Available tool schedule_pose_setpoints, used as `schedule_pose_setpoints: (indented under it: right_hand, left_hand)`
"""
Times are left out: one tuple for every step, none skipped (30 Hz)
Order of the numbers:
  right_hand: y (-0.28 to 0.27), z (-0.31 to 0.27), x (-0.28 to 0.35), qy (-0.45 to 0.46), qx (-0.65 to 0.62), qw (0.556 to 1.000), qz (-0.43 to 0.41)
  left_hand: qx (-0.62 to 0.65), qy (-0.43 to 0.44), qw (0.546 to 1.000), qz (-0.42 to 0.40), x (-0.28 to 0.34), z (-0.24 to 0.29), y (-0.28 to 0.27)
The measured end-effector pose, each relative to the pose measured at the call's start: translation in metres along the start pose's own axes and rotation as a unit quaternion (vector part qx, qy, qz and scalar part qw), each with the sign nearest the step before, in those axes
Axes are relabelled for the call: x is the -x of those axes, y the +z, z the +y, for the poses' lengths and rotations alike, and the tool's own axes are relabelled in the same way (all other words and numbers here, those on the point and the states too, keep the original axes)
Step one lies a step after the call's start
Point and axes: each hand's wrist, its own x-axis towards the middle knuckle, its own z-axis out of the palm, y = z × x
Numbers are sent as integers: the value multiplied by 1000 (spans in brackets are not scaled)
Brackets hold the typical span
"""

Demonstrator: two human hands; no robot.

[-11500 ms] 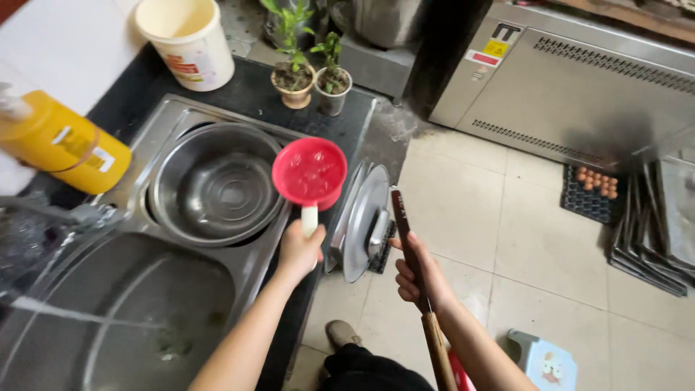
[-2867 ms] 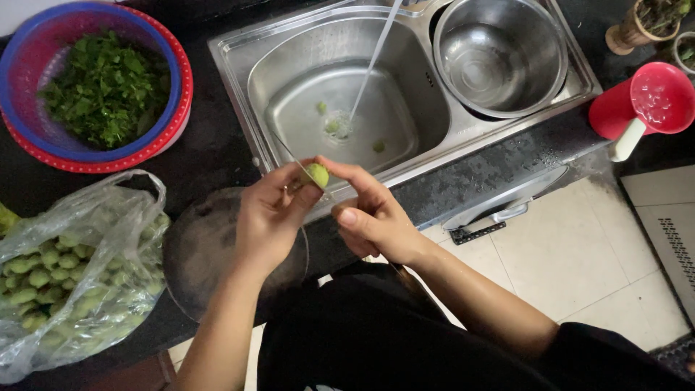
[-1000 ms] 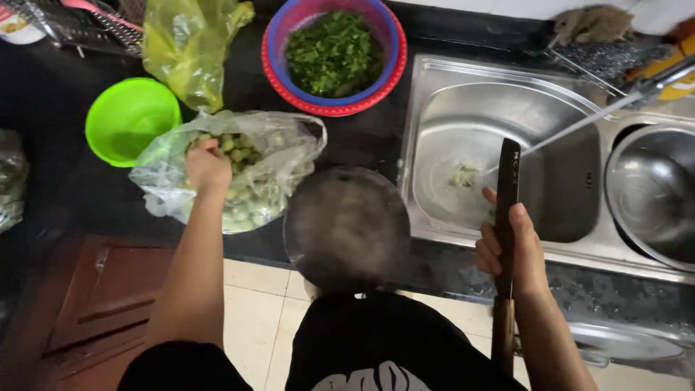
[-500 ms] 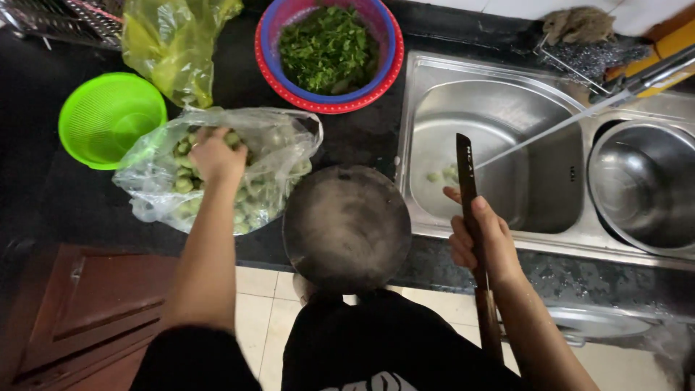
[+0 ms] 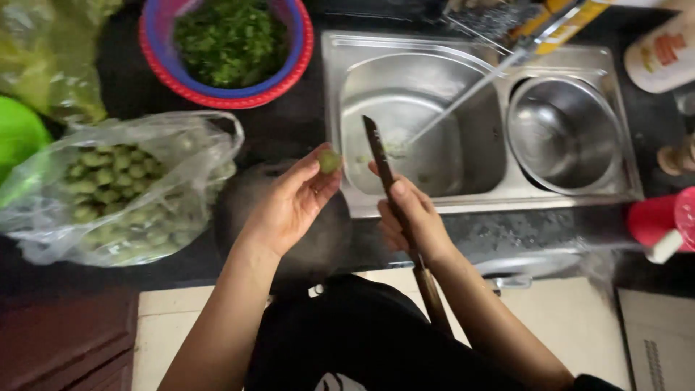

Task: Scoring small green fruits with a knife and placing them into water in a sink.

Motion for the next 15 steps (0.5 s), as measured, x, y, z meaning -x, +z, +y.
schedule_pose_setpoints:
  right_hand:
    - [2,-3,2,-13,-4,1000,-20]
    - [-3,0,4,-15,-5,1000,-13]
    - [-8,3,5,-15,-16,999,-30]
    - [-12,7,6,-14,-29,998,-48]
    - [-11,6,10,-15,-30,999,-42]
    - [-10,6,13,-22,-30,998,-55]
    - [-8,5,15,-29,-30,997,-68]
    - [-6,1,17,-30,-33,997,-64]
    - [-4,-4,19,-45,4,996,-71]
    - [-2,-8,20,-59,42,994,-78]
    - [-4,-7,21,-60,41,995,-74]
    - [-7,-6,22,-68,53,993,-75]
    - [-9,-4,23,-75,66,992,-76]
    - [-11,-5,23,-76,64,992,-73]
    - [-12,-7,23,-70,59,993,-75]
  left_hand:
    - [-8,0,1000,-30,-1,-7,8]
    - [-10,-7,999,-33,-3,-15,8]
    - [-48,6,998,-29,-6,-22,9]
    - [-87,19,996,-25,-7,-29,9]
    - [-89,13,996,-26,-10,-37,7]
    - [-84,10,996,-17,-13,-45,5]
    - [-79,6,997,-8,-16,-51,2]
    - [-82,2,997,-9,-14,-55,6]
    - [-105,20,994,-2,-11,-57,10]
    - [-127,39,991,5,-9,-60,14]
    - [-128,35,991,4,-5,-60,23]
    - [-168,44,985,10,-1,-58,32]
    - [-209,54,976,16,3,-56,40]
    - [-210,51,976,15,5,-57,46]
    - [-239,71,968,6,7,-58,51]
